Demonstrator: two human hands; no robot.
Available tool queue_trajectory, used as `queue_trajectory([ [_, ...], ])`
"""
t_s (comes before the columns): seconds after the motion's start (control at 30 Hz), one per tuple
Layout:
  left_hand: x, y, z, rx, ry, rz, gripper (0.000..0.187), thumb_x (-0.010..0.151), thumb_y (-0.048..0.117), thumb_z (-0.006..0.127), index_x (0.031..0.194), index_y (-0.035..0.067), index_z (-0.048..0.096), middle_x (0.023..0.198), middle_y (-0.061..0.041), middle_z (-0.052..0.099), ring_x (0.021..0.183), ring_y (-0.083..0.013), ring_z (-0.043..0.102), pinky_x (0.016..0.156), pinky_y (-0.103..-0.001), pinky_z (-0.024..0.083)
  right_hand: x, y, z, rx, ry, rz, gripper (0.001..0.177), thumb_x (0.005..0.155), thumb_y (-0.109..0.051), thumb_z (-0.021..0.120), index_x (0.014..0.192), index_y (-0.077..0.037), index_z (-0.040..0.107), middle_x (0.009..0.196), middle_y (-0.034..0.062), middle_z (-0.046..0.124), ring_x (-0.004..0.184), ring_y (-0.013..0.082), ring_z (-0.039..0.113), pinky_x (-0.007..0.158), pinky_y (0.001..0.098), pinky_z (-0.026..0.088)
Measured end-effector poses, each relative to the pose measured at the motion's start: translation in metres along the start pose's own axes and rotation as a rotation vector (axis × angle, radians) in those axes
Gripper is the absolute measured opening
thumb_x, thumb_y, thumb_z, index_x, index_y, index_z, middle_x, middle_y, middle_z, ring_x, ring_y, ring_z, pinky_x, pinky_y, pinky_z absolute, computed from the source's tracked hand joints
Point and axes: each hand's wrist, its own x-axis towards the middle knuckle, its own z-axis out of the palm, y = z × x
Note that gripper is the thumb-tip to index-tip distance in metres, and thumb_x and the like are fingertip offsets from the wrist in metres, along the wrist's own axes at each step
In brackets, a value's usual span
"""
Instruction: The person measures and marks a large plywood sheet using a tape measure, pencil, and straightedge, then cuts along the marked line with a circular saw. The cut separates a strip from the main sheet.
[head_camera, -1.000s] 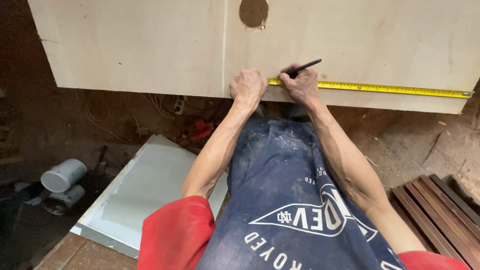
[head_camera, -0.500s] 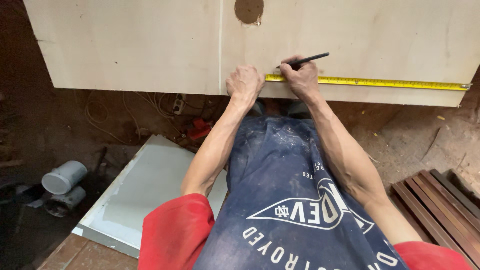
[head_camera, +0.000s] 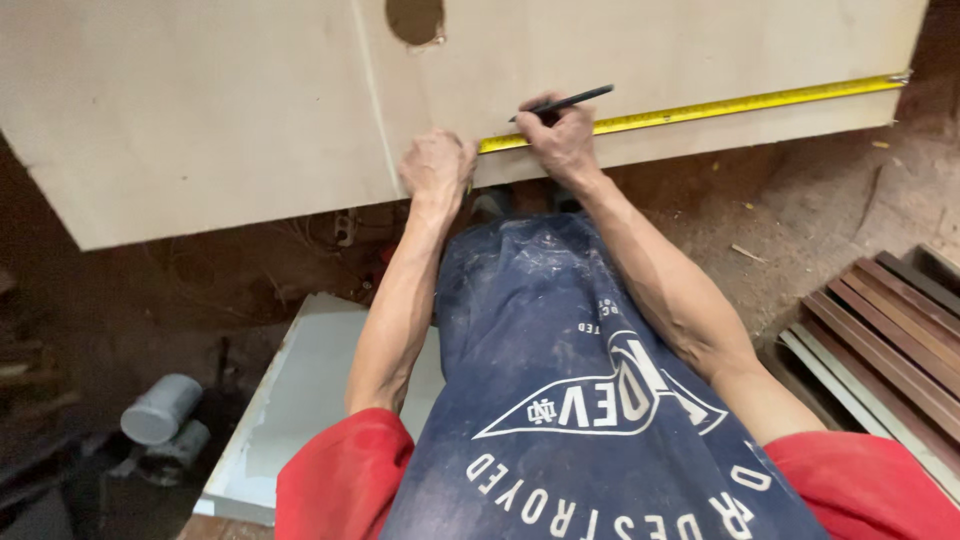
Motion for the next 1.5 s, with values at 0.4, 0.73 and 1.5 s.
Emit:
queue_trajectory([
  [0.4, 0.004, 0.007, -0.001, 0.157, -0.028, -0.03, 0.046, 0.084, 0.056, 0.068, 0.104, 0.018, 0.082, 0.104, -0.018, 0.075, 0.097, -0.0389, 0.072, 0.087, -0.049, 0.056, -0.009, 0.012, 0.01, 0.043, 0.074, -0.029, 0.02, 0.084, -0.021, 0.073, 0.096, -0.005, 0.074, 0.079, 0.0057, 0.074, 0.074, 0.0122, 0.07, 0.068, 0.0287, 0.057],
  [0.73, 0.0, 0.009, -0.006, 0.121, -0.053, -0.058, 0.044, 0.082, 0.053, 0.067, 0.105, 0.019, 0.082, 0.104, -0.019, 0.075, 0.098, -0.0393, 0.072, 0.089, -0.049, 0.056, -0.017, 0.011, 0.006, -0.011, 0.112, -0.013, 0.021, 0.085, -0.024, 0.074, 0.097, -0.006, 0.076, 0.083, 0.0057, 0.076, 0.077, 0.013, 0.073, 0.07, 0.0282, 0.058],
  [1.5, 0.01, -0.002, 0.019, 0.003, 0.081, -0.031, 0.031, 0.08, 0.031, 0.062, 0.091, 0.008, 0.078, 0.096, -0.018, 0.075, 0.091, -0.0385, 0.073, 0.074, -0.052, 0.058, -0.004, 0.014, -0.004, -0.07, -0.134, -0.103, 0.015, 0.092, -0.011, 0.076, 0.103, -0.001, 0.075, 0.086, 0.0034, 0.074, 0.078, 0.0089, 0.067, 0.07, 0.025, 0.056],
])
